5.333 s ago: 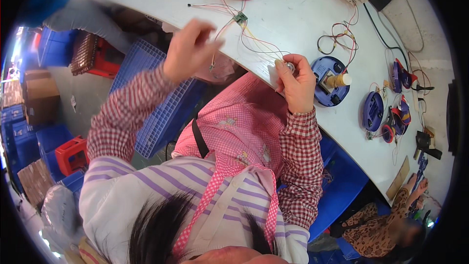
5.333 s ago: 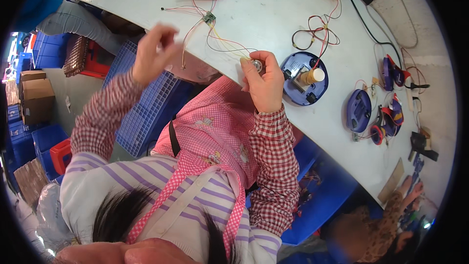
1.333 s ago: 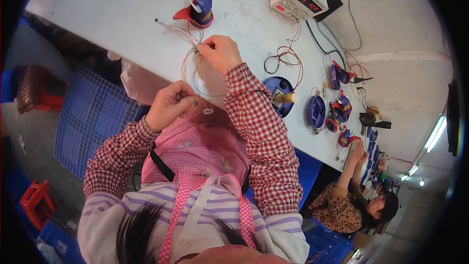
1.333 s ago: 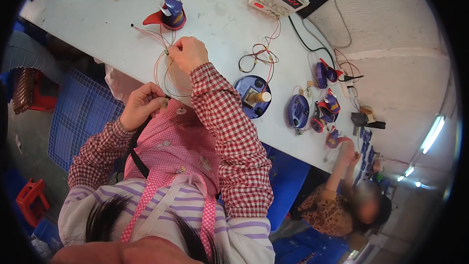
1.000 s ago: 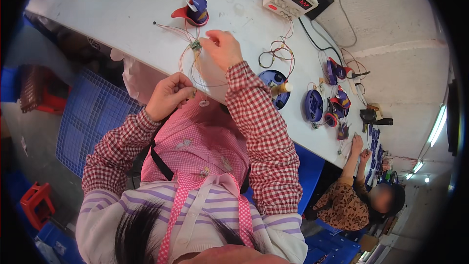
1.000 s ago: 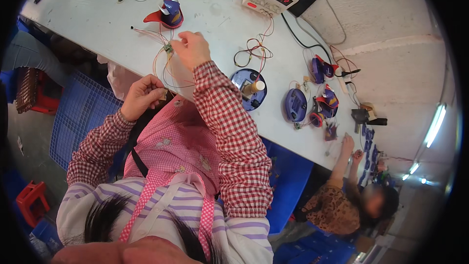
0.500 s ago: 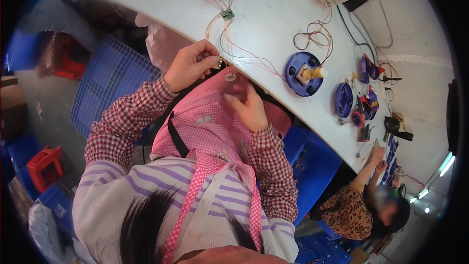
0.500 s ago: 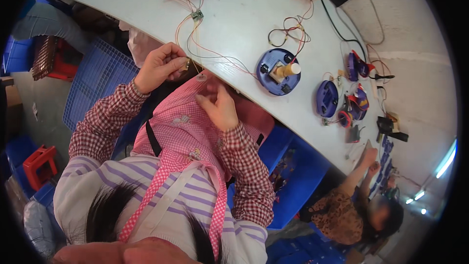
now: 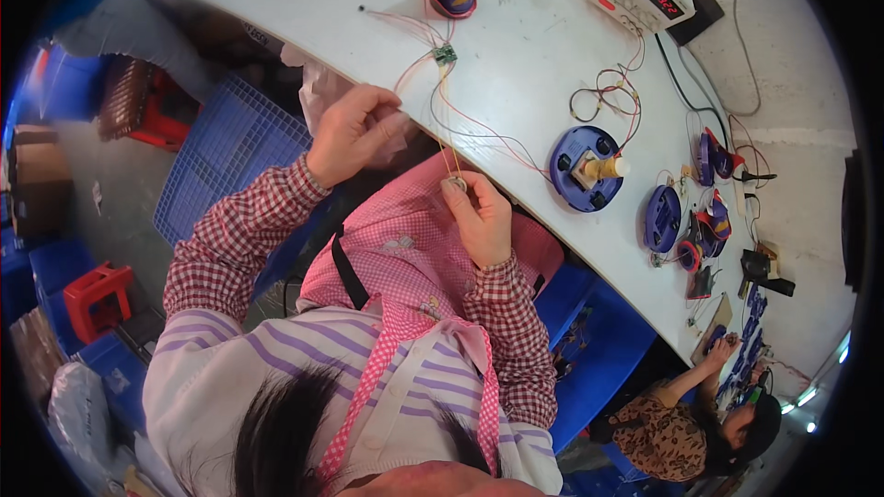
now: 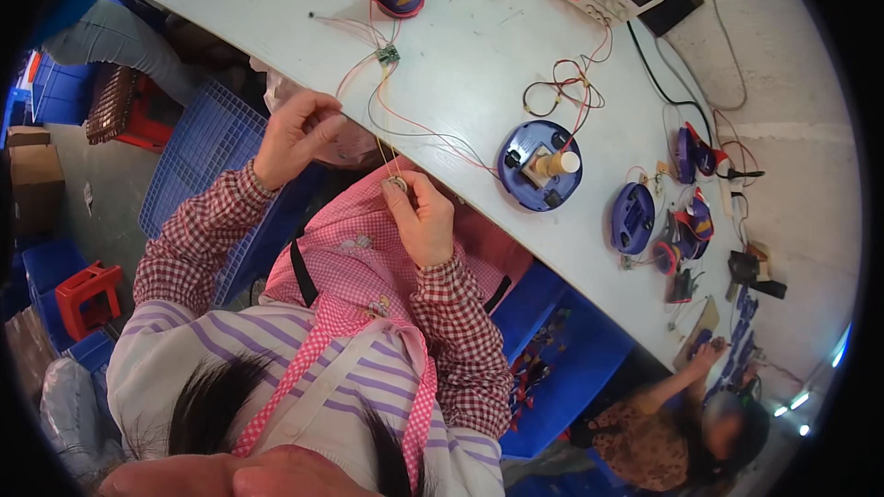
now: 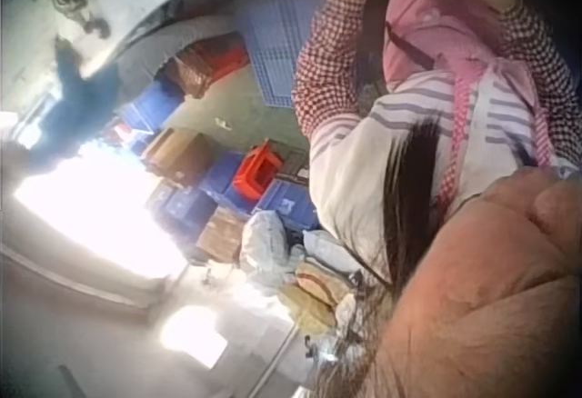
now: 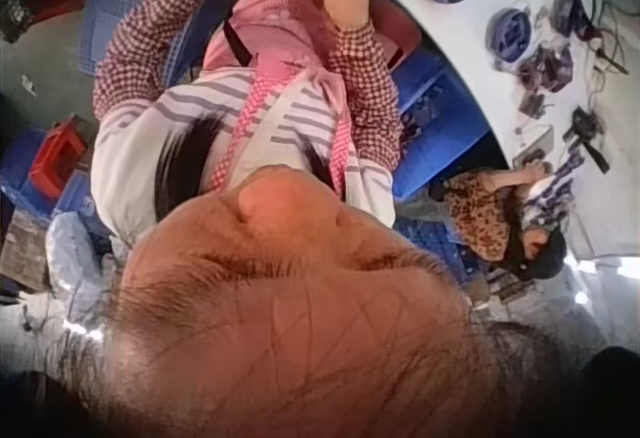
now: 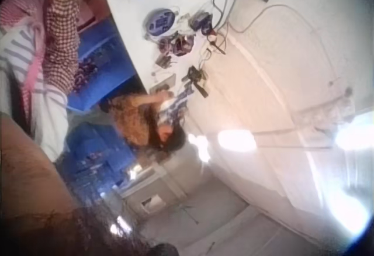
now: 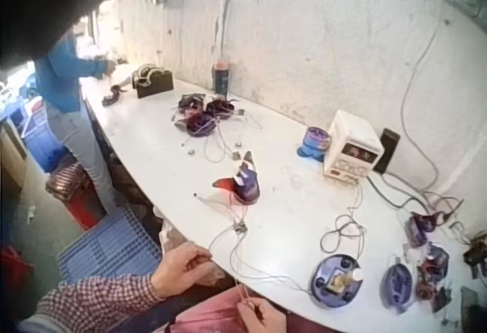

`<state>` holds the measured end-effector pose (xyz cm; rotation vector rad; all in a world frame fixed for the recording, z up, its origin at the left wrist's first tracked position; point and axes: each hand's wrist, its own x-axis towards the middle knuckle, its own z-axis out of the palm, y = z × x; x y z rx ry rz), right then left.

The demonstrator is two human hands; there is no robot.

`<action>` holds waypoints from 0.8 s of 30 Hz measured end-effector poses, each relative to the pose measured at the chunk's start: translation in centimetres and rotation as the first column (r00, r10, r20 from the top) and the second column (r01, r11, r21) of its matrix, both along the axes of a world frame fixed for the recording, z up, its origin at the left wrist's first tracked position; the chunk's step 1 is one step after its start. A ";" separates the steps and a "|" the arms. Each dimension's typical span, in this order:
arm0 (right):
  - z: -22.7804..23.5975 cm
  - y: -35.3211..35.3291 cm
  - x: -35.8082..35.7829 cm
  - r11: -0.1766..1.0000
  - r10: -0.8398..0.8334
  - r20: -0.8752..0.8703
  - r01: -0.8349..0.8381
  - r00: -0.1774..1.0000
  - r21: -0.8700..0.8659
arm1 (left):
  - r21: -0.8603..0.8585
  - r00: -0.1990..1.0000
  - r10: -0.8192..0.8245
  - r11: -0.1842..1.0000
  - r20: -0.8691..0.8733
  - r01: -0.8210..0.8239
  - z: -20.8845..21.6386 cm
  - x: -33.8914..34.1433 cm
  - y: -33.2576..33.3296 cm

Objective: Assembling and testing light-up toy components at a workbench.

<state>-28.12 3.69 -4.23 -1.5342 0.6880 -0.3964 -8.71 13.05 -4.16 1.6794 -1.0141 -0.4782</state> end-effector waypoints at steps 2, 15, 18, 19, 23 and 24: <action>0.1 -0.4 -0.2 0.998 -0.035 -0.015 0.034 0.999 -0.046 | -0.055 0.960 0.089 0.995 0.266 -0.077 0.6 1.0 -0.8; -1.6 0.5 -0.2 0.996 0.072 -0.019 -0.073 0.997 -0.047 | 0.190 0.733 -0.295 0.956 0.613 0.225 1.0 7.8 -8.2; -1.8 0.2 -0.2 0.996 0.079 -0.045 -0.080 0.996 -0.030 | 0.342 0.798 -0.443 0.885 0.408 0.317 2.9 7.9 -8.8; -1.9 0.2 -0.2 0.996 0.083 -0.043 -0.084 0.996 -0.031 | 0.342 0.799 -0.440 0.886 0.409 0.313 2.8 8.0 -8.8; -2.2 0.2 -0.7 0.990 0.111 -0.066 -0.116 0.992 -0.076 | 0.334 0.803 -0.490 0.861 0.340 0.384 2.2 8.4 -8.6; -2.1 0.1 -0.7 0.990 0.113 -0.065 -0.118 0.991 -0.078 | 0.332 0.804 -0.487 0.863 0.342 0.382 2.1 8.4 -8.5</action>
